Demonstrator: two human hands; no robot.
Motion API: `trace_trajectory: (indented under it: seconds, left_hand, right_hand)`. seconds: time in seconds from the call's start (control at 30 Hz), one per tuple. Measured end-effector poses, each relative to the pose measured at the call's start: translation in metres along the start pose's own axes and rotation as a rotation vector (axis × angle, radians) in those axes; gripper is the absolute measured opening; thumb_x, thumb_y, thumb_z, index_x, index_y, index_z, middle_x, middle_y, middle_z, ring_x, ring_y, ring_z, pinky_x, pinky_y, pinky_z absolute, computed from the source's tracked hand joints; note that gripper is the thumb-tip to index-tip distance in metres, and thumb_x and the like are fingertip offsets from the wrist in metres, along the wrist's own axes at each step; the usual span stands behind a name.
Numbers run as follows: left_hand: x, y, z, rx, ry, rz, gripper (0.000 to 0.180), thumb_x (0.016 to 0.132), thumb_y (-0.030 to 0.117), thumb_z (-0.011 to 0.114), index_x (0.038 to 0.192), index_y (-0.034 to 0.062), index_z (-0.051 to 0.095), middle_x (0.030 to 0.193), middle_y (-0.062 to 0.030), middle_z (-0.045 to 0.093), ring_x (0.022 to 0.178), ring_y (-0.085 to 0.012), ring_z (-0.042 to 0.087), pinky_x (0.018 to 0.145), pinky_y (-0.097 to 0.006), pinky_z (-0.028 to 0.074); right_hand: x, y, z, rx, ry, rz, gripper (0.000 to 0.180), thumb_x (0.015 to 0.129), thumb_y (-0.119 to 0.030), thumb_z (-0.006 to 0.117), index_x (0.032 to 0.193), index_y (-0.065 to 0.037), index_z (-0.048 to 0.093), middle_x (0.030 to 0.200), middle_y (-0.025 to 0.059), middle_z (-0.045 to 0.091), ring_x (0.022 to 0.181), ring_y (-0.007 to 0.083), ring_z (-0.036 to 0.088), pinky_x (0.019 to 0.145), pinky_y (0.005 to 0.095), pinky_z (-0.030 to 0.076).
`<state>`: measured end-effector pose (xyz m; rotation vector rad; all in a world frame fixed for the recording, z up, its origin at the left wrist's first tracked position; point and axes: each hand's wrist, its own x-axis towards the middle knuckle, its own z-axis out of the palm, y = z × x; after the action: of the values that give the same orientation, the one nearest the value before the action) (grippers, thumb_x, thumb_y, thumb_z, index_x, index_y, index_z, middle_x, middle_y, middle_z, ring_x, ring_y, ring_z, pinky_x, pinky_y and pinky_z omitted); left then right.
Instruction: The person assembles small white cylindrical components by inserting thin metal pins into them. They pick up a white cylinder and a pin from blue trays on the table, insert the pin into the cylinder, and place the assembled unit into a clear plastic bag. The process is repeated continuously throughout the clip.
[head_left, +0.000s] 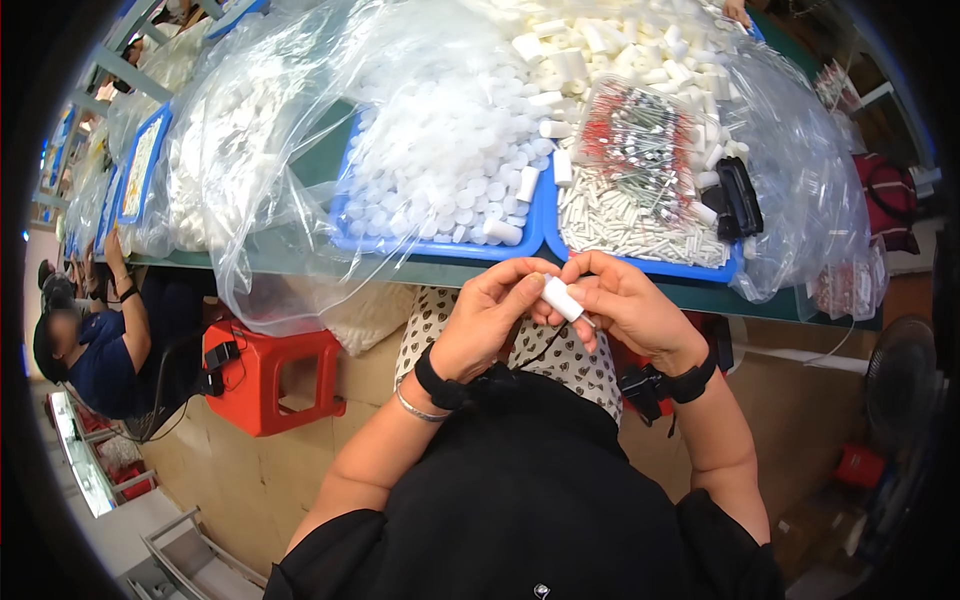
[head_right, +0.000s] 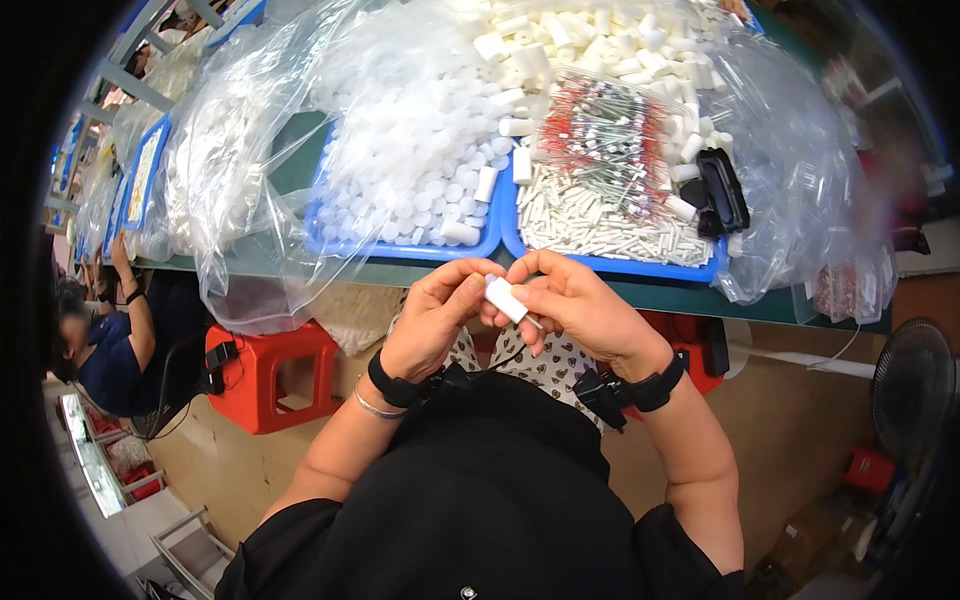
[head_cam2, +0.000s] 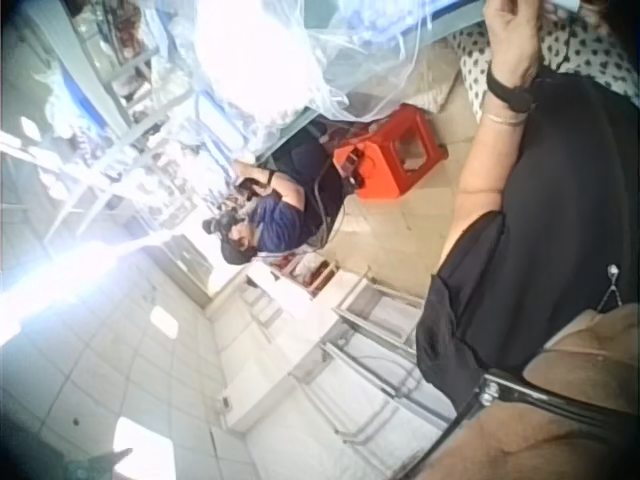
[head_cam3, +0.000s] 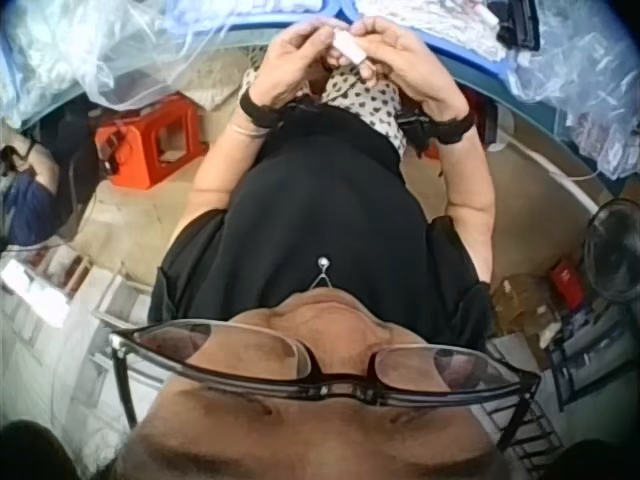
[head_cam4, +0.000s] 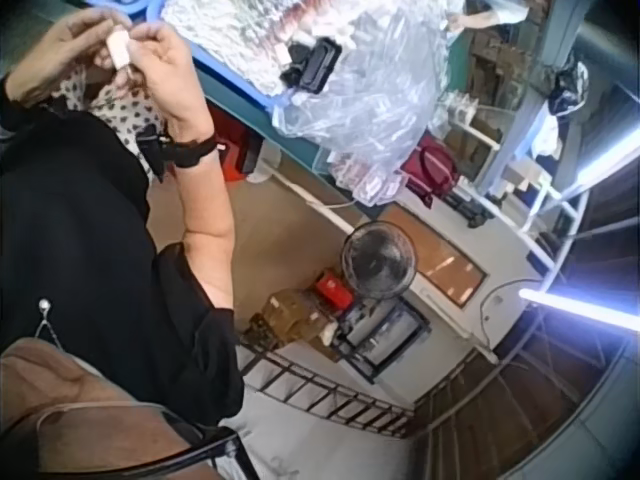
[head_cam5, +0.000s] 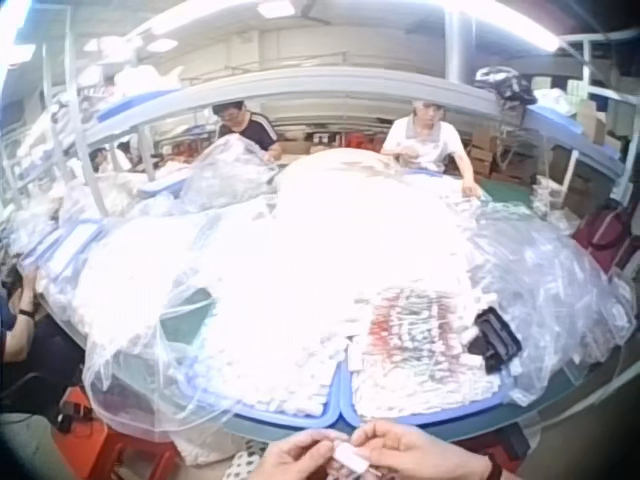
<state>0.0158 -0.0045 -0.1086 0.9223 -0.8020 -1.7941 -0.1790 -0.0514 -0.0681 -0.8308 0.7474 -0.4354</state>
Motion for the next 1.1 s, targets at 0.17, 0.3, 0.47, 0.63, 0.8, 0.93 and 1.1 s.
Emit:
trace_trajectory:
  seconds: [0.17,0.3,0.47,0.63,0.8,0.93,1.1]
  left_hand:
    - [0.001,-0.003,0.007,0.059,0.063,0.003,0.030,0.097,0.015,0.054,0.122,-0.0009,0.056,0.084,-0.0013,0.063,0.067,-0.0036,0.057,0.052,-0.014,0.044]
    - [0.002,0.002,0.014,0.058,0.024,0.011,0.041,0.090,0.004,0.061,0.130,-0.0004,0.050,0.098,-0.0058,0.064,0.080,-0.0061,0.059,0.058,-0.017,0.048]
    - [0.004,-0.002,0.000,-0.164,0.039,0.048,0.022,0.092,0.011,0.061,0.111,0.0022,0.056,0.101,-0.0076,0.063,0.076,-0.0088,0.055,0.065,-0.021,0.043]
    - [0.006,-0.001,0.007,-0.269,-0.023,-0.005,0.017,0.097,0.017,0.054,0.107,0.0067,0.045,0.100,-0.0121,0.062,0.072,-0.0112,0.056,0.067,-0.024,0.048]
    - [0.008,0.006,0.015,-0.206,-0.009,-0.015,0.014,0.097,0.018,0.052,0.104,0.0066,0.047,0.091,-0.0103,0.062,0.074,-0.0155,0.060,0.067,-0.026,0.049]
    - [0.009,0.012,0.015,-0.180,0.021,0.000,0.011,0.097,0.015,0.050,0.104,0.0064,0.050,0.083,-0.0073,0.059,0.077,-0.0188,0.062,0.067,-0.029,0.051]
    - [0.008,0.016,0.018,-0.227,0.026,-0.052,0.011,0.098,0.014,0.049,0.104,0.0060,0.050,0.081,-0.0057,0.057,0.078,-0.0194,0.064,0.070,-0.032,0.054]
  right_hand:
    - [-0.001,0.012,-0.002,-0.019,0.002,-0.100,0.012,0.095,-0.010,0.054,0.099,-0.005,0.043,0.088,0.0096,0.065,0.061,0.0100,0.061,0.054,0.0239,0.052]
    - [-0.013,0.008,-0.003,-0.181,0.080,-0.173,0.016,0.096,-0.012,0.053,0.106,-0.002,0.046,0.086,0.0089,0.064,0.070,0.0106,0.063,0.062,0.0238,0.052]
    - [-0.038,-0.012,-0.038,-0.737,0.604,-0.407,0.016,0.093,-0.014,0.059,0.102,-0.001,0.057,0.084,0.0065,0.064,0.069,0.0124,0.062,0.061,0.0282,0.049]
    - [-0.064,-0.042,-0.115,-1.584,1.333,-0.533,0.019,0.087,-0.014,0.061,0.102,-0.003,0.058,0.091,0.0157,0.064,0.086,0.0350,0.059,0.075,0.0435,0.047]
    - [-0.065,-0.041,-0.161,-1.728,1.372,-0.398,0.019,0.086,-0.014,0.060,0.103,-0.003,0.059,0.094,0.0173,0.064,0.090,0.0356,0.059,0.078,0.0443,0.048]
    - [-0.063,-0.040,-0.171,-1.575,1.403,-0.305,0.019,0.085,-0.009,0.058,0.102,-0.002,0.060,0.093,0.0187,0.064,0.086,0.0375,0.061,0.077,0.0453,0.049]
    - [-0.073,-0.043,-0.181,-1.451,1.420,-0.471,0.020,0.085,-0.004,0.056,0.103,-0.002,0.062,0.092,0.0195,0.064,0.081,0.0377,0.062,0.074,0.0441,0.049]
